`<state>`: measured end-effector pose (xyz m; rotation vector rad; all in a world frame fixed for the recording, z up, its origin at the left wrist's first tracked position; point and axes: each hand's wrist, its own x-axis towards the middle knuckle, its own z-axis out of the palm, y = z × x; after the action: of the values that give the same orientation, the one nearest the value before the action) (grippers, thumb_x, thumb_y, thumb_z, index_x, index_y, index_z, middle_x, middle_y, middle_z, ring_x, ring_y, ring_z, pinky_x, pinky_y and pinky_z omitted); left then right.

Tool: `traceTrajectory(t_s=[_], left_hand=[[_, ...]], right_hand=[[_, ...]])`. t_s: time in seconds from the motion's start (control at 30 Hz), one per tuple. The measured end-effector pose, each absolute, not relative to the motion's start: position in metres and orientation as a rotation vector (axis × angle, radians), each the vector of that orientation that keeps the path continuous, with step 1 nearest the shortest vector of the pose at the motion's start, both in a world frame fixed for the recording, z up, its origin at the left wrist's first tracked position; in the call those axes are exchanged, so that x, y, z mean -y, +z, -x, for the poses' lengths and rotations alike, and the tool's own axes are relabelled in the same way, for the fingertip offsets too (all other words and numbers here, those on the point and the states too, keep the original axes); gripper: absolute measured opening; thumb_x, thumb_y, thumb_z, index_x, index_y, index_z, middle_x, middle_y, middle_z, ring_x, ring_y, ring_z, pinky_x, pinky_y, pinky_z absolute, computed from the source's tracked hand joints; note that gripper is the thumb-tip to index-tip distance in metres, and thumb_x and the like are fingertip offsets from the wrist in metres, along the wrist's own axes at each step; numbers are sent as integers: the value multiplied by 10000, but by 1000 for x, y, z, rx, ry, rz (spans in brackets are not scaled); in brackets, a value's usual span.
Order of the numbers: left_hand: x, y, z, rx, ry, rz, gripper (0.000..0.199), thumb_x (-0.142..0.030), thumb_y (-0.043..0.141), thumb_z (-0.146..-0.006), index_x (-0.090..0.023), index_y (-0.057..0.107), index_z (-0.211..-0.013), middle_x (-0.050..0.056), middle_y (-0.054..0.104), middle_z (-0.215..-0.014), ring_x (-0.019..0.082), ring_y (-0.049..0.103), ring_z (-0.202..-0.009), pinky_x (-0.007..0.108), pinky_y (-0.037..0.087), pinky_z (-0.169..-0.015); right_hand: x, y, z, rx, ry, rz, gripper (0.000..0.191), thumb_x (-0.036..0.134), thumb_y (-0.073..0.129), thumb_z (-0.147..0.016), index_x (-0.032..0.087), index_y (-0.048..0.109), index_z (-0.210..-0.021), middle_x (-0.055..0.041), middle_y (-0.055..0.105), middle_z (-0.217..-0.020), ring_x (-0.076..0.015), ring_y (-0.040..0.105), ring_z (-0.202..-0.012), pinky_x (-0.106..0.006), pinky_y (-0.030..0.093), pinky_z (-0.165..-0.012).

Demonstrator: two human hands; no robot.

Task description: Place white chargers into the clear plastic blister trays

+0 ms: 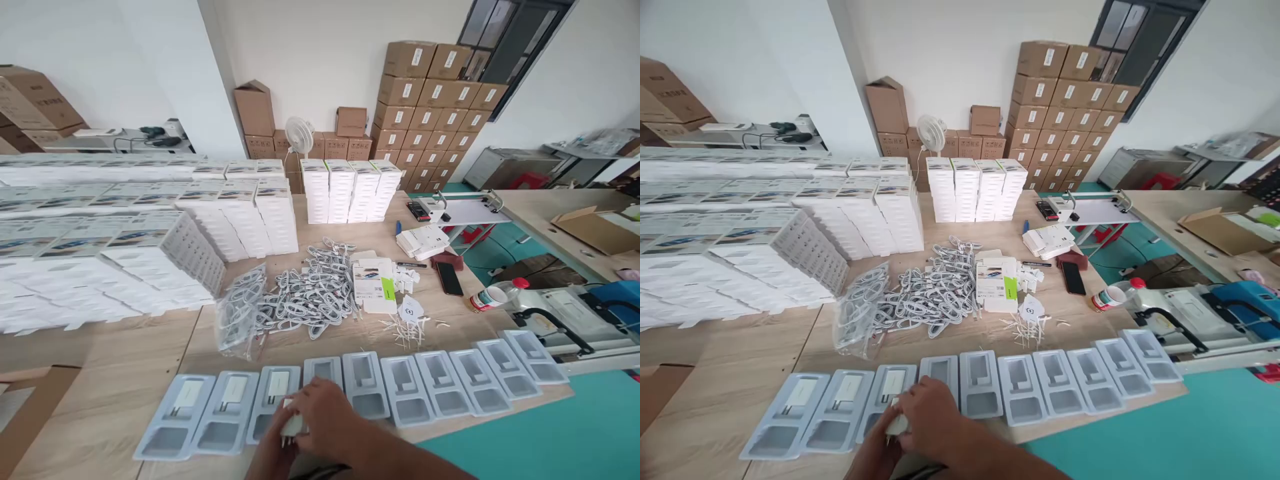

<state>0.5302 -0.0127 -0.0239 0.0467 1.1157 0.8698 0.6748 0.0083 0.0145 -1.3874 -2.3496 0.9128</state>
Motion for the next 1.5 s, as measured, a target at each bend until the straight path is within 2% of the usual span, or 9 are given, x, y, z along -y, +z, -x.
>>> traceTrajectory(t_s=[0.23,0.4,0.57,0.77,0.9,1.03,1.2,1.33,1.5], left_hand=[[41,-43,-566,-1105,957,180,505,-179,728,-763,-158,543,-1233,47,737,-787,190,695,-600,253,544,-511],[45,-34,-569,-1215,828,60,734,-153,766,-737,-191,432,-1389,71,735,-883,195,696,-589,220,515,-410],[36,-28,-578,-1285,784,14,681,-135,734,-754,-182,454,-1373,83,736,-898,169,669,-535,204,490,-370],[29,-26,-583,-1276,776,11,599,-139,713,-760,-165,503,-1320,30,700,-733,161,647,-481,207,482,-376],[21,-16,-590,-1318,797,-19,446,-139,746,-762,-174,555,-1163,12,690,-756,143,656,-548,241,543,-505],[12,-7,-606,-1215,707,-197,347,-200,786,-757,-194,582,-1038,-8,673,-779,122,643,-576,210,496,-509],[10,-10,-624,-1228,631,-201,371,-235,790,-754,-206,588,-1063,14,688,-873,148,677,-694,259,556,-632],[10,-18,-627,-1279,548,-232,529,-155,786,-720,-205,553,-1193,31,693,-889,141,660,-657,249,562,-582],[8,-31,-635,-1300,414,-297,528,-55,720,-679,-174,585,-1175,37,680,-824,153,635,-624,245,543,-523]], right_hand=[[-17,1,-748,1990,1164,1438,336,329,687,-750,263,656,-1078,33,743,-929,-155,673,-745,-227,492,-678],[-45,-45,-757,2210,941,1434,349,271,697,-761,215,688,-1105,-51,738,-1089,-237,668,-948,-321,492,-848],[-56,-69,-747,2341,882,1292,151,236,721,-755,193,701,-898,-93,717,-1032,-282,594,-1063,-405,442,-938],[-46,-62,-748,2269,859,1319,185,248,684,-815,216,681,-997,-84,631,-1266,-271,520,-1198,-411,404,-989],[-25,-40,-754,2129,978,1292,287,344,720,-776,223,646,-1026,-43,675,-1177,-210,595,-1071,-312,447,-923],[-8,-20,-763,2198,1058,1212,364,316,817,-607,214,644,-910,-42,719,-1077,-249,611,-1005,-330,449,-905],[-6,-20,-794,2117,1041,1453,306,251,726,-668,210,666,-965,-62,726,-990,-254,626,-963,-339,476,-867],[-14,-38,-832,1997,969,1619,445,183,670,-709,232,656,-1152,-70,705,-1167,-254,622,-1078,-356,474,-949],[-24,-61,-848,2143,917,1552,408,142,696,-727,240,692,-1123,-74,679,-1248,-278,582,-1160,-398,435,-1019]])
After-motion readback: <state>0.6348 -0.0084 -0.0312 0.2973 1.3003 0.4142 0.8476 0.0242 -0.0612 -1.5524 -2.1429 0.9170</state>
